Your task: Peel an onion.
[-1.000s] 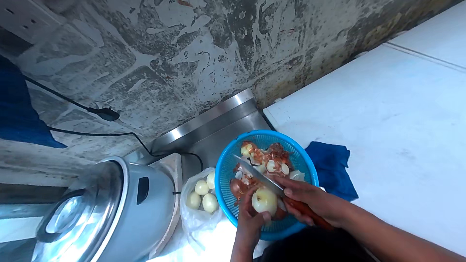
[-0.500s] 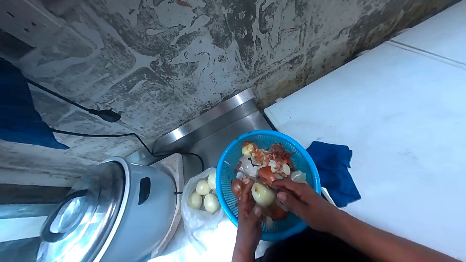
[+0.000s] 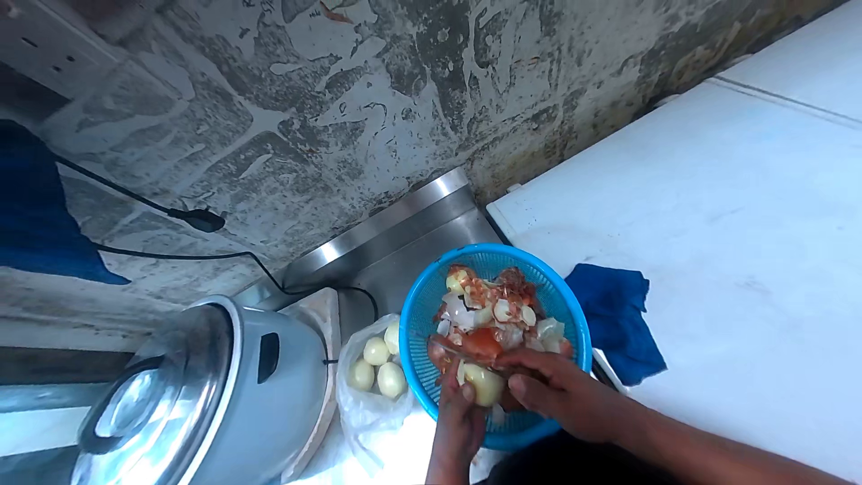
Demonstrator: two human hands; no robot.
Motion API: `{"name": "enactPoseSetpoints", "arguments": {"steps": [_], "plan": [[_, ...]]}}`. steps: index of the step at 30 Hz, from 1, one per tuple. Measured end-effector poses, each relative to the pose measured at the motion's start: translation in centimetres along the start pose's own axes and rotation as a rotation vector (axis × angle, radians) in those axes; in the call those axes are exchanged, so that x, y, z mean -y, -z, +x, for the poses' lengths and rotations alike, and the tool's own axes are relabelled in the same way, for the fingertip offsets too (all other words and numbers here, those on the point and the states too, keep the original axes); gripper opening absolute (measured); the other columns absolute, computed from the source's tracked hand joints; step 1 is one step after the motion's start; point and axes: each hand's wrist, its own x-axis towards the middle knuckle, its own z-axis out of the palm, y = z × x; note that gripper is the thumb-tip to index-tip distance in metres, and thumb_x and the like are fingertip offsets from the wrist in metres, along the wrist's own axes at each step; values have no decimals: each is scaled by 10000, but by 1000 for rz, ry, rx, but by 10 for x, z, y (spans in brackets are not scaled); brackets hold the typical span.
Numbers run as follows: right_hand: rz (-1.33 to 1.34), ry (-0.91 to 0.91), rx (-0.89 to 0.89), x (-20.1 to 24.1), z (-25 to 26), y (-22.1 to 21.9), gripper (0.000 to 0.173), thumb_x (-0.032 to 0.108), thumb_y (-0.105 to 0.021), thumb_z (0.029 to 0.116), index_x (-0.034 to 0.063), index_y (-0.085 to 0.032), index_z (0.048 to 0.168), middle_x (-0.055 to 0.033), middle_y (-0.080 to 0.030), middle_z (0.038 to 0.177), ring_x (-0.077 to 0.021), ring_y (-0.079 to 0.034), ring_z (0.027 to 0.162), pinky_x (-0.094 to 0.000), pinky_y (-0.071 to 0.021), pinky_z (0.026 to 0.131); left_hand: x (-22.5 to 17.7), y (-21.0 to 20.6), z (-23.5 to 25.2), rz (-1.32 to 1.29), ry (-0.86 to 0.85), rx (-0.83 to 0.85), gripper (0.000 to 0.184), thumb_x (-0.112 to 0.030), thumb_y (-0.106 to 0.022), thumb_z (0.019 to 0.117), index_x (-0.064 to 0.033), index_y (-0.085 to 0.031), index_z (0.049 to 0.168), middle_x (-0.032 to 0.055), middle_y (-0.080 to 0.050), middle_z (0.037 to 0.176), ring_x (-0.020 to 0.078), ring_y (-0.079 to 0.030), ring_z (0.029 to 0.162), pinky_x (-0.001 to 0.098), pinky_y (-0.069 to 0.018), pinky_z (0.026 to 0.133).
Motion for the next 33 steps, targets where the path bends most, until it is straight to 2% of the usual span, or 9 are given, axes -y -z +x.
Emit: {"name": "enactPoseSetpoints", "arguments": {"steps": [2,4,7,13,18,22,27,31,33], "plan": [[0,-45,-39,-7,-2,-2,371,353,-483,1076,100,-606,1319,-7,-584,766,-84,-562,621,-260,-510,580,-2,-3,2,45,-6,-47,676,-309,-863,803,-132,-544,1372,141,-695,1162,233,-716,949,408,-615,766],[-4,-68,-88,-12,-5,-4,369,361,-471,1083,113,-610,1320,-17,-595,786,-95,-570,628,-267,-514,581,-2,-4,2,91,-19,-57,692,-290,-877,786,-150,-546,1377,140,-688,1171,225,-715,926,388,-617,731],[-9,-79,-163,-17,-4,-6,366,362,-459,1085,122,-612,1316,-16,-603,801,-99,-567,622,-265,-509,561,-3,-6,4,127,-21,-24,682,-268,-874,785,-136,-559,1375,132,-682,1199,218,-704,985,392,-605,810],[-26,-134,-219,-16,3,-5,371,372,-465,1080,130,-620,1315,-18,-601,793,-115,-562,619,-283,-507,566,-5,-6,5,125,-5,-2,697,-256,-877,782,-121,-554,1385,136,-681,1199,214,-701,993,387,-599,822],[-36,-234,-262,-16,9,-4,391,382,-460,1076,142,-605,1347,-31,-609,822,-135,-578,632,-306,-524,585,-6,-8,4,139,-10,11,728,-215,-882,772,-93,-527,1395,129,-672,1225,216,-688,1053,406,-584,894],[-62,-244,-288,-17,11,-7,392,393,-461,1075,138,-619,1329,-34,-619,826,-132,-588,640,-310,-536,601,-6,-7,4,129,-6,38,730,-207,-883,769,-106,-527,1399,125,-670,1241,217,-687,1066,408,-582,901],[-79,-356,-346,-17,19,0,401,406,-445,1073,141,-618,1318,-41,-632,849,-152,-610,677,-341,-544,627,-4,-8,1,129,-15,88,748,-175,-869,784,-76,-498,1426,120,-665,1280,219,-669,1134,434,-554,976],[-34,-414,-346,-12,22,2,396,412,-440,1077,142,-595,1322,-44,-633,852,-151,-600,646,-329,-533,594,-4,-4,0,94,1,55,747,-203,-859,805,-80,-495,1445,121,-669,1277,227,-670,1136,448,-557,972],[36,-440,-361,-6,23,1,385,401,-445,1081,133,-587,1318,-41,-612,817,-143,-578,591,-306,-519,541,-4,-3,0,72,3,59,738,-210,-843,822,-87,-491,1460,129,-665,1284,232,-673,1132,446,-565,956]]}}
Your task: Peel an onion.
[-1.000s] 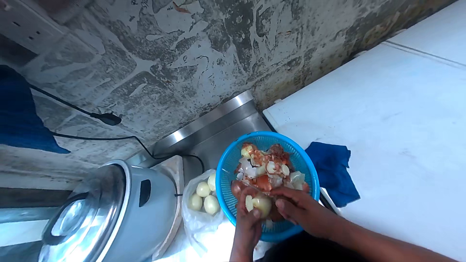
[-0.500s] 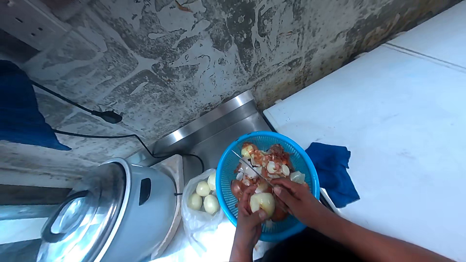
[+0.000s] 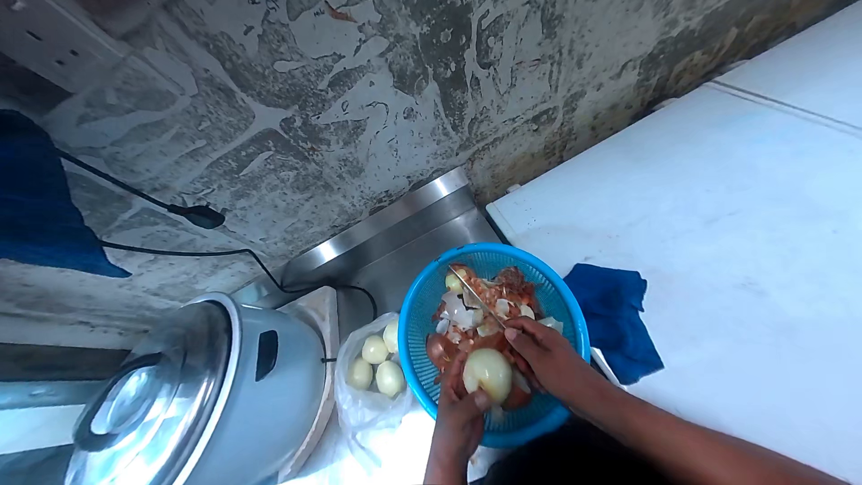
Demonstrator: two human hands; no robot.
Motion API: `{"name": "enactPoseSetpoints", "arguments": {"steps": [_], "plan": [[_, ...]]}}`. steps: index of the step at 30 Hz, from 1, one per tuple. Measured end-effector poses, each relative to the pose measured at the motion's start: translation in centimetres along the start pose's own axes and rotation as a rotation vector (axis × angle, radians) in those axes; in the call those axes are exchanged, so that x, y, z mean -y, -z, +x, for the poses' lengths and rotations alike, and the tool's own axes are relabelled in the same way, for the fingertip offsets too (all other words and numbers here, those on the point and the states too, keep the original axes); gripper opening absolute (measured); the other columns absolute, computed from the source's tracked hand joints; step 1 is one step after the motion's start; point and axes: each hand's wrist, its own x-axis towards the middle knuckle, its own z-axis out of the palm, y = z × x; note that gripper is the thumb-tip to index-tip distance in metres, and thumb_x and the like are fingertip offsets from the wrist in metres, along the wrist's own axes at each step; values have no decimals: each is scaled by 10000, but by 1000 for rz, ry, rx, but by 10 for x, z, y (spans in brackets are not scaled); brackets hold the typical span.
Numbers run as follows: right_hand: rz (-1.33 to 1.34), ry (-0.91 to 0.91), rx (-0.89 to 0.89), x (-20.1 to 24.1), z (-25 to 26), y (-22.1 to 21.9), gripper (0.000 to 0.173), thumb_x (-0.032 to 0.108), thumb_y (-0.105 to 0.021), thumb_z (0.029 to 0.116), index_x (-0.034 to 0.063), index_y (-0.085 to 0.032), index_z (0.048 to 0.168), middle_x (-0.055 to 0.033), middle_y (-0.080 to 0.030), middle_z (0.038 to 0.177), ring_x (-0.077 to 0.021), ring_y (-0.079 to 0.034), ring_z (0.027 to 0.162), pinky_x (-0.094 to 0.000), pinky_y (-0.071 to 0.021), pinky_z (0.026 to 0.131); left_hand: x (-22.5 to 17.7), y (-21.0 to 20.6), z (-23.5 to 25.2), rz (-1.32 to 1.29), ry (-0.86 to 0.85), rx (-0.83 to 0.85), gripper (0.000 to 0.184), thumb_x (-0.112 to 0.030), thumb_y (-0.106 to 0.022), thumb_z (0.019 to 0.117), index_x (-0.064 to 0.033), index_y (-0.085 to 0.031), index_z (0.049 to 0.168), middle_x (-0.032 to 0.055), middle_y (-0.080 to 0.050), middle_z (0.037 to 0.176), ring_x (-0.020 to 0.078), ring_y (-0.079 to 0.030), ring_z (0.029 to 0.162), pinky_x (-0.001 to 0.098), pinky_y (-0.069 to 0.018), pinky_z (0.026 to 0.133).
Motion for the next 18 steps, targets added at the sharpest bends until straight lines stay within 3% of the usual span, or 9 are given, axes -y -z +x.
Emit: {"name": "enactPoseSetpoints", "arguments": {"steps": [7,10,11,13,15,18], "plan": [[109,-80,-69,-3,7,-3,362,405,-446,1086,126,-613,1246,-59,-579,762,-157,-529,527,-305,-478,487,-2,3,2,-97,-8,44,692,-202,-801,869,-113,-486,1478,155,-619,1355,262,-646,1181,445,-551,974],[86,-94,-42,0,4,-2,381,407,-445,1087,128,-592,1300,-55,-576,776,-154,-541,541,-305,-497,501,0,6,0,-169,-10,33,641,-230,-785,886,-129,-512,1457,172,-628,1331,276,-673,1115,427,-594,860],[39,-74,-34,1,1,-2,422,409,-439,1086,133,-553,1384,-60,-592,809,-159,-562,577,-318,-515,535,0,7,-1,-208,-7,19,629,-246,-780,893,-133,-512,1451,175,-637,1312,283,-683,1093,429,-603,835],[-116,25,-22,4,-7,-3,582,424,-423,1074,130,-360,1573,-80,-633,892,-182,-615,691,-372,-559,665,-1,7,-1,-293,-7,-27,636,-240,-772,899,-130,-488,1456,189,-637,1297,309,-687,1087,458,-601,850],[-285,173,-12,2,-18,-6,694,475,-404,1063,94,-248,1621,-101,-677,986,-199,-666,819,-427,-581,796,-1,7,-1,-351,-20,-117,652,-237,-797,872,-97,-484,1426,215,-641,1256,342,-689,1058,490,-593,869],[-421,362,84,-6,-28,-14,648,489,-406,1071,93,-364,1582,-134,-702,1090,-227,-697,908,-479,-586,854,0,9,1,-363,-33,-170,645,-234,-821,850,-86,-500,1389,215,-654,1228,355,-688,1064,515,-586,896]]}}
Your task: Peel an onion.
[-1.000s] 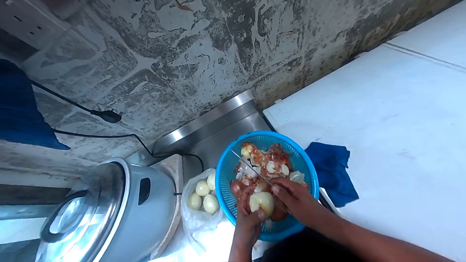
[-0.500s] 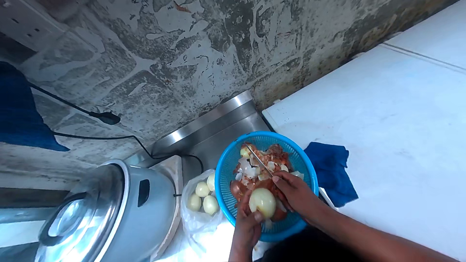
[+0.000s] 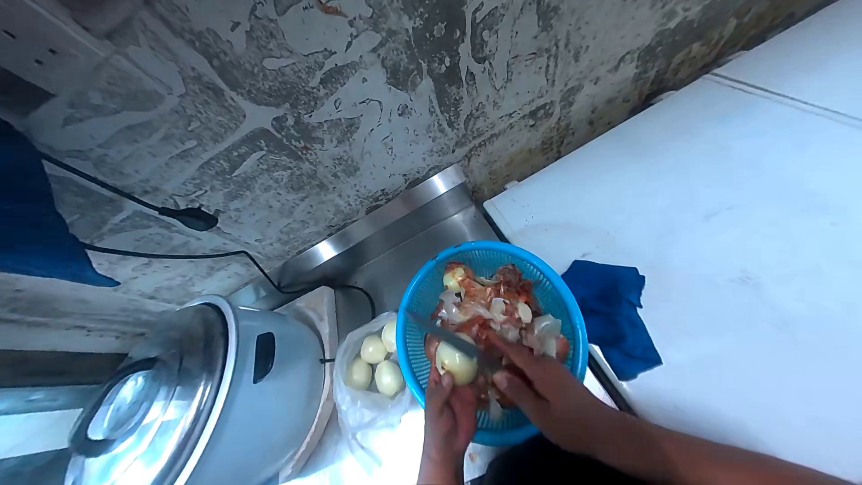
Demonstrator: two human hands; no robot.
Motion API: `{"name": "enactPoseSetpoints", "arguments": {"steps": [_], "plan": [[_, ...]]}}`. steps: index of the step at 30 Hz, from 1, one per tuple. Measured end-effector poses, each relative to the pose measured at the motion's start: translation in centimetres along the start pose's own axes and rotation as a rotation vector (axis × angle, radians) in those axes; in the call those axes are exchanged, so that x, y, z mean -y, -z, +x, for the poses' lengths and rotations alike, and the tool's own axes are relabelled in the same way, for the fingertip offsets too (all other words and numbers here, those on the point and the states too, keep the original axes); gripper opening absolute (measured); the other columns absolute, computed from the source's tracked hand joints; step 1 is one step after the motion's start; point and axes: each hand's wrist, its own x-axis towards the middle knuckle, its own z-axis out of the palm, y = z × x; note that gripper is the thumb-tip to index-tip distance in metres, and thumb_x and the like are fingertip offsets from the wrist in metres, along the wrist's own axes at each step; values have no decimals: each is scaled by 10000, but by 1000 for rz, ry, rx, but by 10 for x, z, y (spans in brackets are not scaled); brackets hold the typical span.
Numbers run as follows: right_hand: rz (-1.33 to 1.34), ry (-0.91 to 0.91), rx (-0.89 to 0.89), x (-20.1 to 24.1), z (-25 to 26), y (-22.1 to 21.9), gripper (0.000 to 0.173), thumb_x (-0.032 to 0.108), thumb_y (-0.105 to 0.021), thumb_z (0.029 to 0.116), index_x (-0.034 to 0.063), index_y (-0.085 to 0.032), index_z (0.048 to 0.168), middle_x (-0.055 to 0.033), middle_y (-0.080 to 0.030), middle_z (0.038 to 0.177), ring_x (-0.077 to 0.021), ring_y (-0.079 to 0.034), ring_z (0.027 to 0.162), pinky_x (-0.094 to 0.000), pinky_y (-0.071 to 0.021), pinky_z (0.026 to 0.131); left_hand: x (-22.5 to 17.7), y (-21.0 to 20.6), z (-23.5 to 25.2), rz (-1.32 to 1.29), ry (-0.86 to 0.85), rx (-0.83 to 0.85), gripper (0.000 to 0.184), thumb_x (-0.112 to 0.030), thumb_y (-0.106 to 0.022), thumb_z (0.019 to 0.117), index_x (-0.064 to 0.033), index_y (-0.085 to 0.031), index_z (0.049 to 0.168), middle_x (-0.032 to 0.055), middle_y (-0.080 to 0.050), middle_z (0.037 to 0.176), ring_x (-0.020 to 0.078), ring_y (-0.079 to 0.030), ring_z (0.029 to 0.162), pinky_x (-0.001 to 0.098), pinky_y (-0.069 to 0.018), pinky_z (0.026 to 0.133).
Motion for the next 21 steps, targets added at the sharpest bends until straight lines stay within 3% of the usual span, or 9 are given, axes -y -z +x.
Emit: {"name": "enactPoseSetpoints", "arguments": {"steps": [2,7,10,14,18,21], "plan": [[-72,24,74,0,-2,-4,655,508,-393,1067,102,-378,1581,-157,-698,1124,-272,-692,952,-523,-563,877,1,-3,0,8,-7,-8,611,-214,-825,845,-85,-518,1357,202,-677,1203,352,-695,1070,533,-590,894],[-179,64,91,-1,2,-6,644,507,-368,1066,116,-380,1577,-142,-705,1004,-294,-693,846,-540,-571,777,0,-3,-3,-12,3,32,579,-206,-804,871,-88,-511,1357,200,-679,1207,351,-695,1081,528,-593,888],[-184,112,17,-4,2,-10,589,494,-360,1076,126,-460,1524,-119,-707,977,-270,-691,814,-520,-576,746,0,-4,-2,-16,27,37,505,-221,-795,880,-69,-571,1306,204,-688,1187,342,-703,1062,516,-598,878],[-135,122,-51,-7,4,-13,538,484,-350,1085,162,-520,1480,-89,-711,1069,-219,-695,860,-477,-586,774,-1,-1,-1,-9,58,57,520,-239,-798,876,-72,-577,1316,210,-686,1175,326,-716,1003,475,-609,840],[24,-40,-136,-12,16,-3,492,440,-373,1082,170,-553,1451,-80,-676,892,-205,-655,752,-449,-571,722,0,0,-6,45,56,114,583,-252,-804,868,-108,-547,1371,193,-683,1193,301,-718,975,433,-615,795],[56,-40,-105,-13,14,8,512,454,-372,1079,165,-540,1467,-67,-672,900,-171,-642,751,-403,-565,726,1,-4,-4,66,-13,-16,680,-247,-849,818,-94,-501,1383,197,-672,1186,311,-713,987,459,-615,807]]}}
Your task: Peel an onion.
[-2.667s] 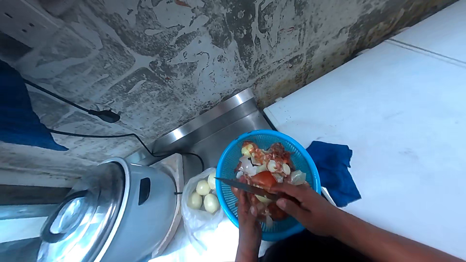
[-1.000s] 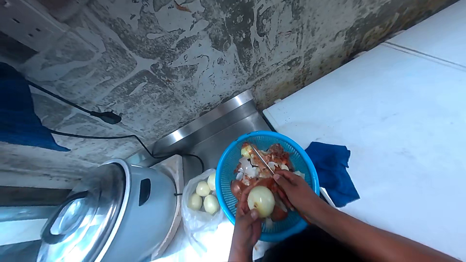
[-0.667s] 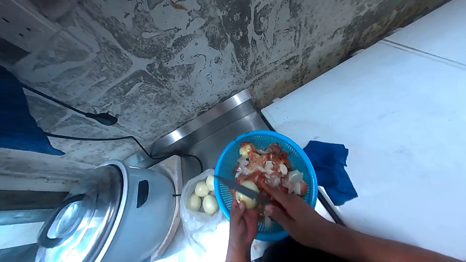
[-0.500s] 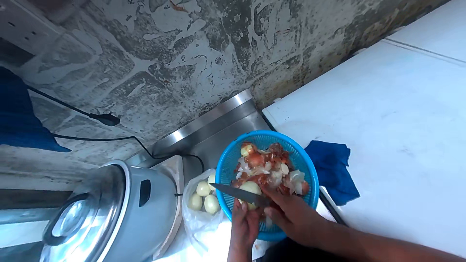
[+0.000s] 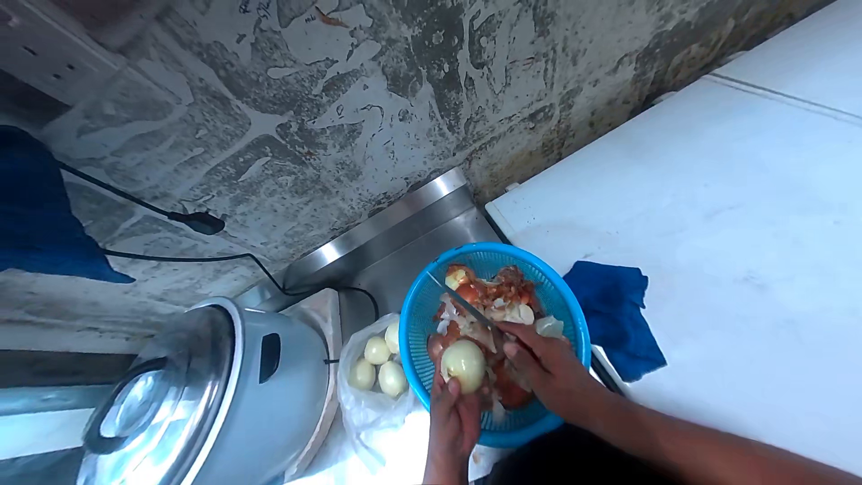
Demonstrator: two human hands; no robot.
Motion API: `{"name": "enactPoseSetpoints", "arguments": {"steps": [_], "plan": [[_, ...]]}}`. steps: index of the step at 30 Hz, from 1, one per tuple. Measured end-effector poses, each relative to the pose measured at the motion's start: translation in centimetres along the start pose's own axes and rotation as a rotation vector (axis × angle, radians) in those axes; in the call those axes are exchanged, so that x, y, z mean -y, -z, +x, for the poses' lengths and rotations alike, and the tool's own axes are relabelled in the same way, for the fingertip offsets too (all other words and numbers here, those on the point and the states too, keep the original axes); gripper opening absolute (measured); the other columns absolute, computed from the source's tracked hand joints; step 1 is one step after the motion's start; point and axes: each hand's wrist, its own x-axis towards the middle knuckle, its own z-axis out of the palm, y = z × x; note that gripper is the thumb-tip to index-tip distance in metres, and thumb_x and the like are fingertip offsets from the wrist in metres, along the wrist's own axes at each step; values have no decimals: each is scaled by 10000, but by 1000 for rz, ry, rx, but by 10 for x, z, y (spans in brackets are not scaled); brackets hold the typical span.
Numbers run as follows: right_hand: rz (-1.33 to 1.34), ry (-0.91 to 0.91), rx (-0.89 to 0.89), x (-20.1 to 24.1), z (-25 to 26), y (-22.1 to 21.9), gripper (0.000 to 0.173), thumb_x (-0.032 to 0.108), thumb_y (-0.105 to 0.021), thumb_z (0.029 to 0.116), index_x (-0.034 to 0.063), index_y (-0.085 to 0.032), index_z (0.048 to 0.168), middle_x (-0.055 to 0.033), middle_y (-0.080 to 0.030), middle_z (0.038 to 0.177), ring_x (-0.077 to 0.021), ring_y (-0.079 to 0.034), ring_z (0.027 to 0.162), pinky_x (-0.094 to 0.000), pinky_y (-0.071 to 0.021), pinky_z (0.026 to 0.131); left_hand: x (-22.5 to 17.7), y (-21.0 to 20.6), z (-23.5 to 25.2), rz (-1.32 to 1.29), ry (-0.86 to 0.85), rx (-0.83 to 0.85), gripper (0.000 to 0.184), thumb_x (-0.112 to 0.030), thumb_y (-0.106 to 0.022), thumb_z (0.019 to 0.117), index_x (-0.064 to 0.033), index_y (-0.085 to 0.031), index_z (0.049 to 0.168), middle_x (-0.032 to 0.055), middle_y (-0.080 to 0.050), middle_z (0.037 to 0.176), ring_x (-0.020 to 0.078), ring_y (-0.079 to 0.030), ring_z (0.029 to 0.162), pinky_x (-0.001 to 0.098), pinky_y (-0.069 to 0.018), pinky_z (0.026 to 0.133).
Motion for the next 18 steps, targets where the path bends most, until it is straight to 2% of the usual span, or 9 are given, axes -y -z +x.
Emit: {"name": "enactPoseSetpoints", "arguments": {"steps": [2,4,6,8,12,15,16,18], "plan": [[15,88,69,3,-10,-4,545,443,-395,1079,124,-476,1513,-89,-684,941,-180,-657,767,-417,-580,733,-1,2,3,-19,-16,-45,693,-249,-859,808,-79,-484,1366,205,-670,1165,327,-712,980,480,-614,816],[-48,146,150,7,-15,-6,610,458,-413,1073,118,-369,1578,-115,-694,978,-219,-676,783,-471,-591,748,-1,2,5,-16,-7,-23,644,-242,-842,831,-95,-501,1357,192,-685,1161,326,-714,1000,495,-611,833],[-159,154,196,12,-15,-8,655,475,-408,1068,102,-327,1600,-142,-699,982,-273,-686,807,-522,-579,768,1,0,2,16,-1,1,617,-202,-839,828,-106,-519,1348,165,-708,1147,302,-724,1010,488,-612,854],[-239,134,202,16,-13,-6,637,481,-377,1072,112,-352,1590,-144,-698,970,-300,-688,817,-542,-570,769,2,-4,1,61,4,34,631,-145,-832,829,-92,-492,1358,167,-702,1151,296,-720,1011,488,-608,861],[-294,104,187,16,-10,-3,553,471,-341,1079,166,-458,1525,-125,-705,1000,-292,-697,845,-537,-572,776,2,-6,4,141,3,57,760,-98,-847,801,-95,-409,1423,183,-676,1195,296,-709,1022,482,-604,854],[-161,73,92,6,-6,-4,499,466,-351,1084,192,-542,1454,-86,-694,930,-231,-679,796,-481,-575,748,2,-5,7,169,0,61,810,-112,-865,771,-136,-414,1444,179,-649,1246,293,-693,1048,465,-601,846],[-103,27,61,3,-3,-2,489,457,-362,1082,188,-559,1441,-82,-677,894,-216,-658,761,-463,-568,725,1,-4,6,173,0,72,811,-123,-864,769,-156,-430,1454,174,-635,1280,293,-682,1073,463,-595,858],[-29,-98,53,0,4,5,477,444,-376,1079,194,-563,1439,-83,-668,918,-200,-644,769,-432,-560,741,1,-3,4,170,1,92,808,-141,-868,764,-173,-449,1455,167,-625,1307,293,-673,1096,461,-592,858]]}}
